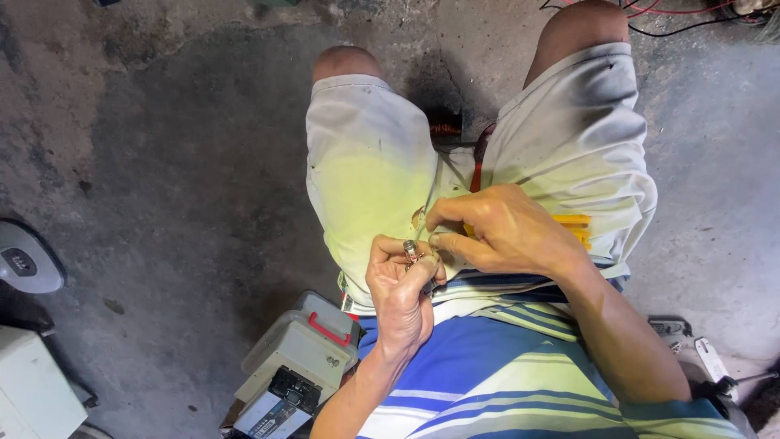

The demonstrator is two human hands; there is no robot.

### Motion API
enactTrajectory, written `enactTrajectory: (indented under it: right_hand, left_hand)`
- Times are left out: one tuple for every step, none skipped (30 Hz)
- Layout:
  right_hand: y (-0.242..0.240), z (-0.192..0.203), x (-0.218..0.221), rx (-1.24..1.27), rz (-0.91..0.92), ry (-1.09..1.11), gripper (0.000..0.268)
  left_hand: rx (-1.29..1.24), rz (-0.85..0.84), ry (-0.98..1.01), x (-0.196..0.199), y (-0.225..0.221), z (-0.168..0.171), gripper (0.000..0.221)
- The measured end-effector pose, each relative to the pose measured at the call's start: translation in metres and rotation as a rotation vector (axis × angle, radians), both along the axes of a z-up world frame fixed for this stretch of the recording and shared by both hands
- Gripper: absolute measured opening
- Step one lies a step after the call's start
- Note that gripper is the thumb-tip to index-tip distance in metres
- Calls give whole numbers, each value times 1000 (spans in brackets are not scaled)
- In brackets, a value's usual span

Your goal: Repairing a motor armature by manipulating wires and the commutator with a small tool

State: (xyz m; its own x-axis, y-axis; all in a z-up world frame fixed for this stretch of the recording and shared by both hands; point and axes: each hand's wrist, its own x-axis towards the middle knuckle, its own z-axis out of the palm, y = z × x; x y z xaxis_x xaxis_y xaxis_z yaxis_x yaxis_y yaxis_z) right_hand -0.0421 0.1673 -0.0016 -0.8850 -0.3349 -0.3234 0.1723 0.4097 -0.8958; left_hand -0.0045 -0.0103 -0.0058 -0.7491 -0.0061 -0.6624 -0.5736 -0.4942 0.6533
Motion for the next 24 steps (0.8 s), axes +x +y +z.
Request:
enactTrajectory:
  right_hand:
    - [-2,0,1,8,-52,13,26]
    - [0,3,7,10,-46,10,26]
    - [1,6,13,27,-116,57,39]
    - [3,10,18,40,-181,104,52]
    - [4,12,27,39,-172,102,52]
    - [5,14,36,126,-200,245,38]
    - [6,17,45,213,-226,389,25]
    - [2,18,53,211,-221,386,25]
    - [-2,19,62,254,-235,456,19]
    - [-5,20,70,301,-255,529,15]
    - [-9,18,71,305,-255,528,15]
    - [-13,16,74,387,-222,596,21]
    - [-17,15,78,469,-187,664,29]
    - [-19,15,80,471,-187,664,29]
    - [-20,15,82,537,-221,683,30]
    - [-24,16,85,601,-256,699,31]
    - [-25,7,94,600,-257,697,31]
    - [-26,-2,100,545,-316,707,28]
    - [-26,-11,107,489,-375,716,28]
    - [-26,-6,101,495,-380,715,28]
    - [-27,-2,95,494,-357,752,21]
    - [-28,3,89,488,-331,788,16]
    - [-27,5,87,489,-333,786,16]
    - [-25,7,86,513,-309,800,18]
  left_hand:
    - [8,9,-9,-1,-2,0,34]
    - [10,15,-12,-1,-2,0,34]
    - [13,29,-21,-1,-3,0,34]
    - [13,46,-31,0,-3,0,33]
    - [12,55,-33,0,-2,0,33]
    - [19,60,-36,0,-2,-1,34]
    - [26,65,-38,1,-2,-1,34]
    - [25,71,-42,1,-3,-1,34]
    - [16,51,-40,1,-2,0,33]
    - [11,25,-35,0,-2,0,33]
    - [14,24,-36,2,0,-1,33]
    - [-5,6,-29,5,1,-2,32]
    - [-23,-12,-22,8,3,-3,32]
    - [-22,-12,-22,8,4,-4,32]
    - [-29,-37,-7,8,5,-5,32]
    - [-40,-64,6,9,4,-6,32]
    - [-42,-65,5,12,3,-5,32]
    - [-43,-83,8,12,2,-5,32]
    - [-44,-102,11,12,3,-5,31]
    - [-40,-109,11,12,4,-5,31]
    - [-37,-121,11,11,5,-5,31]
    - [-38,-129,9,12,5,-4,31]
    - [-38,-132,7,12,6,-5,31]
    - [-42,-139,9,13,6,-6,30]
